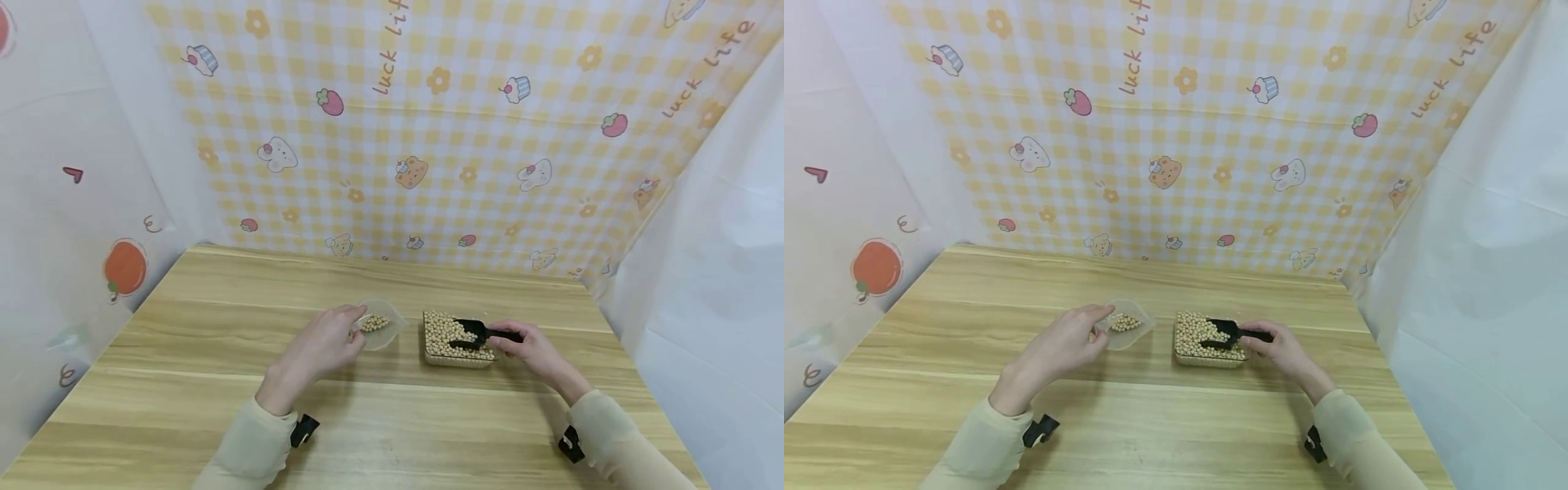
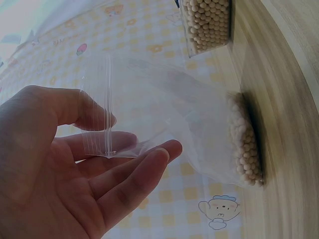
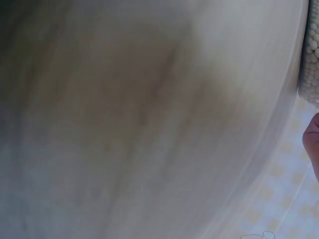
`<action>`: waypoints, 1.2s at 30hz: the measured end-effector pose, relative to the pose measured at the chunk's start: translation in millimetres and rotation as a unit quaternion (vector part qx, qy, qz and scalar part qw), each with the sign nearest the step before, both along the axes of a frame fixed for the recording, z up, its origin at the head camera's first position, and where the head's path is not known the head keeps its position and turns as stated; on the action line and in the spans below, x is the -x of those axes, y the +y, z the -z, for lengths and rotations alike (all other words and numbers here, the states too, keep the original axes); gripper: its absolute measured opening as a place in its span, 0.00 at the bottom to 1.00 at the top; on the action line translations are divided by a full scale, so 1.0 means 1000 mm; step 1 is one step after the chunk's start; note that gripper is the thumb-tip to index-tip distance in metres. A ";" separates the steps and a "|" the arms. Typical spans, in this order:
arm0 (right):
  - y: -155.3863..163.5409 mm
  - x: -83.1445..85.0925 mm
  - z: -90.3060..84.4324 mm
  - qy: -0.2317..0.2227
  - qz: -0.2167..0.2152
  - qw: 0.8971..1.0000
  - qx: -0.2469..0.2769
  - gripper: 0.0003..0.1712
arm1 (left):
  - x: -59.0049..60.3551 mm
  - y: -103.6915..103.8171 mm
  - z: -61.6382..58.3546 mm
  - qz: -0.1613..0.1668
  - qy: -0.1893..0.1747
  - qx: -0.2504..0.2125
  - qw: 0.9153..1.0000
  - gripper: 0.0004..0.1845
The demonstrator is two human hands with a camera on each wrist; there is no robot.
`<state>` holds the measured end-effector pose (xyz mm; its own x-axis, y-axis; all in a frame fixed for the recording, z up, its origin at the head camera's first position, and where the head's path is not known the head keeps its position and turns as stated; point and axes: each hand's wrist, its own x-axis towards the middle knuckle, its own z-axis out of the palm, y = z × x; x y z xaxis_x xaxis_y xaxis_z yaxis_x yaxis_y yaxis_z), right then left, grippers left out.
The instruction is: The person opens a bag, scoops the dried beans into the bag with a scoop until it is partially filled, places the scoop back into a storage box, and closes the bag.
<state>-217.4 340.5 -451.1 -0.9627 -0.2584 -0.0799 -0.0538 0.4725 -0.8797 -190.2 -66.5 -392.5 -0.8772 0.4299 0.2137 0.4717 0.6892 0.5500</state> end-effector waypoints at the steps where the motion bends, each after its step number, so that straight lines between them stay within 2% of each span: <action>1: 0.000 0.000 0.000 -0.003 0.002 1.000 0.005 0.24 | 0.000 0.000 0.000 0.001 -0.001 -0.001 1.000 0.26; 13: 0.005 -0.005 0.001 -0.004 0.000 0.998 0.068 0.24 | 0.002 0.002 -0.001 0.005 0.005 0.003 1.000 0.25; 19: 0.008 -0.009 0.001 0.000 0.008 0.990 0.142 0.20 | 0.002 0.002 -0.001 0.005 0.007 0.004 1.000 0.25; 23: 0.008 -0.011 -0.002 0.008 0.007 0.974 0.226 0.15 | 0.002 0.002 -0.001 0.003 0.004 0.007 1.000 0.25; 28: 0.003 -0.015 -0.010 0.048 -0.019 0.942 0.331 0.18 | 0.001 0.001 0.000 0.000 0.001 0.009 1.000 0.25; 31: -0.001 -0.016 -0.018 0.069 -0.026 0.928 0.365 0.19 | 0.001 0.001 0.000 -0.002 0.003 0.008 1.000 0.25; 36: -0.010 -0.018 -0.032 0.097 -0.010 0.923 0.373 0.18 | 0.001 0.001 0.000 -0.001 0.007 0.008 1.000 0.25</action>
<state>-199.0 330.7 -419.2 -0.9344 -0.1907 0.3008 -0.2463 -0.2639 -0.9326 -191.7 -65.8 -392.7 -0.8755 0.4310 0.2187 0.4771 0.6990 0.5327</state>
